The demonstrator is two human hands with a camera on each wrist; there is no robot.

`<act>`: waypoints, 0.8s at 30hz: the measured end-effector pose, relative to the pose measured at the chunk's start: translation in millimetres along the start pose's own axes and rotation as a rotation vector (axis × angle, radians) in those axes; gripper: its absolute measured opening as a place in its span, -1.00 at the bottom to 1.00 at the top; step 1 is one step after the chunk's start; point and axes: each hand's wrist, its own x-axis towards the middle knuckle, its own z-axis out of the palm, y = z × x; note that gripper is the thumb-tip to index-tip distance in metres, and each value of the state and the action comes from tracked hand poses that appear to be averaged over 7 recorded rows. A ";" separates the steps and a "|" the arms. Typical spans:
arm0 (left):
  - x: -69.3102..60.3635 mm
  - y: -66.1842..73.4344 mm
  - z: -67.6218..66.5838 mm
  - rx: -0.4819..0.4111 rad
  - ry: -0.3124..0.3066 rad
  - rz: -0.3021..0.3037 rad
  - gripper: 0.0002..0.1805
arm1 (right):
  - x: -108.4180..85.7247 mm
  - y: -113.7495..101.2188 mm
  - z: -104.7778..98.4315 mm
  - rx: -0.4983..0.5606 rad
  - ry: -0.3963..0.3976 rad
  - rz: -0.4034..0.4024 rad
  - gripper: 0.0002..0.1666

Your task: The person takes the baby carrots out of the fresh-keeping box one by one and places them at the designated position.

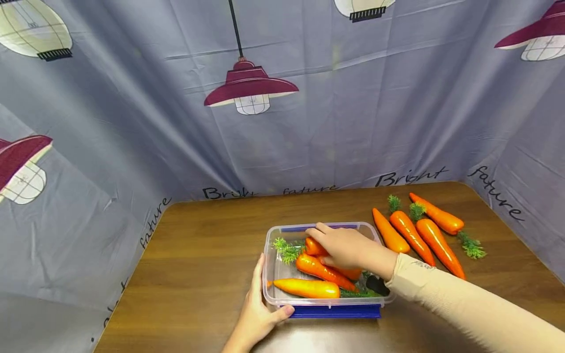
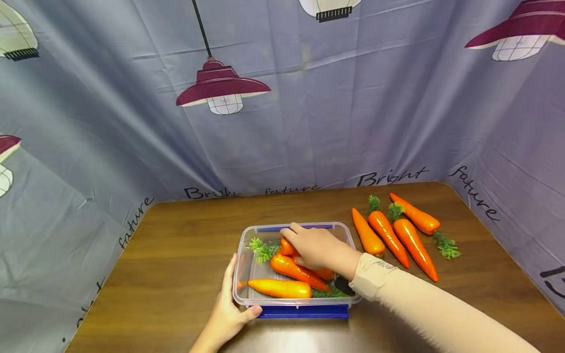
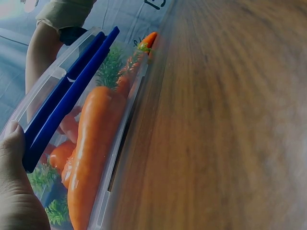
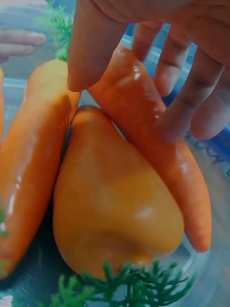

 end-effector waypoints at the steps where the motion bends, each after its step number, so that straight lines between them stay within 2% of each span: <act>1: -4.3 0.2 0.9 -0.002 -0.001 -0.006 0.37 | -2.4 -1.9 3.8 0.004 -0.006 0.002 -0.33; 5: -5.7 1.5 1.1 0.002 -0.016 0.002 0.36 | -4.7 -5.3 5.4 -0.025 -0.016 0.035 -0.39; 9: -8.2 1.1 -2.6 0.015 -0.018 0.008 0.36 | -3.4 -8.0 5.8 -0.020 -0.028 0.028 -0.41; 12: 1.1 1.4 -10.0 0.028 -0.018 0.015 0.36 | 2.8 -6.5 0.1 -0.028 -0.013 0.028 -0.45; 16: 6.2 2.0 -8.9 0.019 -0.058 0.006 0.36 | 1.9 -3.9 -2.0 -0.049 -0.045 0.077 -0.45; 19: 2.3 2.5 -4.4 0.009 -0.062 0.002 0.36 | -1.0 -3.5 -1.6 -0.029 -0.093 0.099 -0.44; 24: -10.0 2.2 -1.2 -0.006 -0.033 -0.021 0.38 | -3.5 -6.4 -0.9 0.031 -0.170 0.084 -0.46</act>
